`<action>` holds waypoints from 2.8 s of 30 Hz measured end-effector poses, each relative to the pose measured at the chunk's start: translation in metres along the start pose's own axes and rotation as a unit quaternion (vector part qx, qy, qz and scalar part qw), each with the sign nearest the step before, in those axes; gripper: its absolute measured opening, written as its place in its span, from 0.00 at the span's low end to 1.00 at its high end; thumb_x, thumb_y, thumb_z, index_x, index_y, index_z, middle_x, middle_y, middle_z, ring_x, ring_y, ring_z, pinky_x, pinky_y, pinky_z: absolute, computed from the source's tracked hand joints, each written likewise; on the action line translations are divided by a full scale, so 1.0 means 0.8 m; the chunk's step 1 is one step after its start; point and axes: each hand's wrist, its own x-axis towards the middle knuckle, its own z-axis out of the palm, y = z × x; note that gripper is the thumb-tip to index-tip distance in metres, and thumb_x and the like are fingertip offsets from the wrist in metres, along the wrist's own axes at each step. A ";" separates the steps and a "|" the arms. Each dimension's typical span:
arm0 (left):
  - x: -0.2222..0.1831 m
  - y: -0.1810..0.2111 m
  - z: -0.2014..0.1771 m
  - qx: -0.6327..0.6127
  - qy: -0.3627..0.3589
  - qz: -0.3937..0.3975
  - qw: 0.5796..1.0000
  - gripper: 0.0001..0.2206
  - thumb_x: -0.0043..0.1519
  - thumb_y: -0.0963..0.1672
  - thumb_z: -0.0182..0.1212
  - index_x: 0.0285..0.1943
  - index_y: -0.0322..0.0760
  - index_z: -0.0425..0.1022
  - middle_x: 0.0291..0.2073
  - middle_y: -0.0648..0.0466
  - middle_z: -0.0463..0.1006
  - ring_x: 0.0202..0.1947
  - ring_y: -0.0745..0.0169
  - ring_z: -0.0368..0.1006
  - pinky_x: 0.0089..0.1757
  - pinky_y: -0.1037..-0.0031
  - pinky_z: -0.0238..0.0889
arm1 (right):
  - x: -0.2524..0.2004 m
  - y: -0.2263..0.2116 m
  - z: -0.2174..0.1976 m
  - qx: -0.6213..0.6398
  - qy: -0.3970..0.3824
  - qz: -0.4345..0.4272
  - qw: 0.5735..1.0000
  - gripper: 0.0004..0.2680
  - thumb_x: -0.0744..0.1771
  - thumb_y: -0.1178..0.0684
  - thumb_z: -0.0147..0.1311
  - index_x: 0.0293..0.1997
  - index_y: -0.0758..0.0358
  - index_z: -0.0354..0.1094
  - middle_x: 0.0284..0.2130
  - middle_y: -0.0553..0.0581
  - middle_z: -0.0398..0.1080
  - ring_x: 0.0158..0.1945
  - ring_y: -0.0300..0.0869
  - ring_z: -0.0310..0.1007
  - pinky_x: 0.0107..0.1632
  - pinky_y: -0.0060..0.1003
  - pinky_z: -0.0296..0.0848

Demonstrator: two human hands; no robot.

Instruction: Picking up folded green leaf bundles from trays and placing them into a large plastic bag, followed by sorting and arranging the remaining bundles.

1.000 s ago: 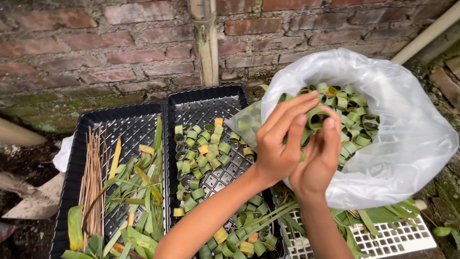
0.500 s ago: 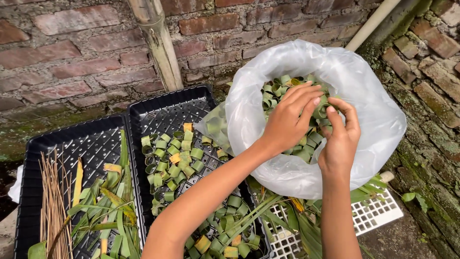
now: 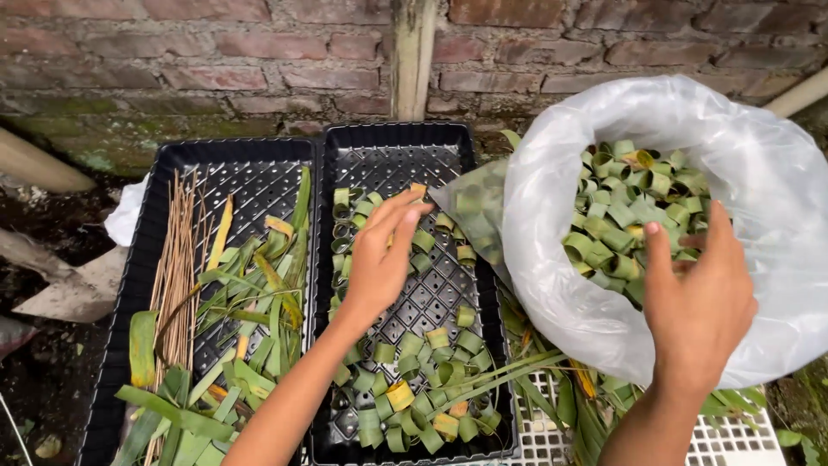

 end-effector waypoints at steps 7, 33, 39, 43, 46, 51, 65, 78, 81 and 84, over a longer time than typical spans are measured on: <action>-0.079 -0.081 -0.039 0.076 0.072 -0.139 0.985 0.25 0.71 0.53 0.36 0.69 0.42 0.69 0.70 0.52 0.68 0.71 0.54 0.59 0.67 0.53 0.47 | -0.062 -0.102 0.063 0.132 0.133 -0.301 0.935 0.10 0.74 0.59 0.53 0.62 0.76 0.68 0.42 0.66 0.69 0.45 0.53 0.67 0.44 0.44 0.63; -0.074 -0.108 0.004 -0.094 0.154 -0.286 0.941 0.22 0.74 0.48 0.35 0.77 0.37 0.55 0.65 0.37 0.65 0.66 0.28 0.60 0.59 0.38 0.54 | -0.153 -0.151 0.279 0.204 -0.383 -0.381 0.816 0.33 0.59 0.47 0.69 0.71 0.51 0.57 0.71 0.64 0.44 0.72 0.68 0.47 0.58 0.56 0.61; -0.084 -0.121 0.012 -0.106 0.170 -0.245 0.949 0.18 0.75 0.47 0.38 0.66 0.39 0.71 0.56 0.40 0.73 0.61 0.31 0.66 0.59 0.44 0.58 | -0.176 -0.143 0.290 0.257 -0.332 -0.372 0.828 0.21 0.60 0.51 0.66 0.57 0.59 0.66 0.64 0.59 0.53 0.61 0.65 0.63 0.50 0.55 0.75; -0.085 -0.120 0.015 -0.078 0.160 -0.233 0.956 0.17 0.74 0.47 0.41 0.61 0.42 0.76 0.52 0.46 0.75 0.58 0.40 0.70 0.59 0.52 0.60 | -0.174 -0.140 0.284 0.306 -0.312 -0.347 0.830 0.19 0.61 0.57 0.64 0.56 0.58 0.66 0.62 0.58 0.54 0.58 0.68 0.66 0.49 0.57 0.78; -0.084 -0.113 0.018 -0.049 0.146 -0.212 0.965 0.17 0.74 0.48 0.41 0.60 0.47 0.78 0.51 0.51 0.74 0.57 0.44 0.71 0.58 0.54 0.61 | -0.164 -0.138 0.271 0.355 -0.314 -0.291 0.831 0.12 0.63 0.63 0.58 0.51 0.59 0.68 0.56 0.59 0.58 0.52 0.69 0.70 0.48 0.66 0.77; -0.096 -0.103 0.038 -0.168 0.193 -0.210 0.944 0.17 0.75 0.44 0.37 0.65 0.40 0.71 0.57 0.43 0.68 0.65 0.33 0.62 0.62 0.44 0.54 | -0.168 -0.121 0.294 0.509 -0.394 -0.091 0.760 0.09 0.68 0.60 0.53 0.53 0.57 0.69 0.52 0.62 0.63 0.57 0.64 0.69 0.55 0.65 0.73; -0.045 0.040 0.057 -0.357 0.257 -0.108 0.892 0.17 0.74 0.46 0.40 0.62 0.34 0.72 0.55 0.43 0.75 0.57 0.54 0.71 0.57 0.61 0.66 | -0.113 -0.168 0.135 0.718 -0.216 0.089 0.655 0.10 0.67 0.53 0.56 0.51 0.64 0.68 0.47 0.68 0.71 0.51 0.49 0.73 0.55 0.52 0.76; 0.022 0.160 0.219 -0.483 0.036 0.059 0.873 0.13 0.75 0.45 0.45 0.59 0.34 0.74 0.52 0.47 0.77 0.56 0.59 0.73 0.58 0.65 0.66 | -0.033 -0.013 0.076 0.673 0.040 0.112 0.730 0.10 0.67 0.52 0.57 0.52 0.61 0.67 0.45 0.58 0.67 0.47 0.40 0.69 0.50 0.39 0.74; 0.036 0.146 0.257 -0.389 -0.003 0.076 0.918 0.12 0.76 0.46 0.46 0.58 0.41 0.75 0.51 0.53 0.77 0.58 0.57 0.72 0.60 0.63 0.62 | 0.004 0.007 0.067 0.653 0.093 0.119 0.742 0.10 0.67 0.53 0.58 0.52 0.60 0.67 0.44 0.55 0.66 0.46 0.38 0.68 0.49 0.36 0.74; 0.051 0.127 0.288 -0.301 -0.024 0.084 0.950 0.12 0.75 0.46 0.45 0.57 0.40 0.74 0.50 0.50 0.76 0.57 0.48 0.72 0.59 0.58 0.62 | 0.029 0.019 0.061 0.629 0.135 0.127 0.755 0.10 0.67 0.53 0.58 0.53 0.60 0.67 0.43 0.53 0.66 0.45 0.35 0.67 0.47 0.33 0.74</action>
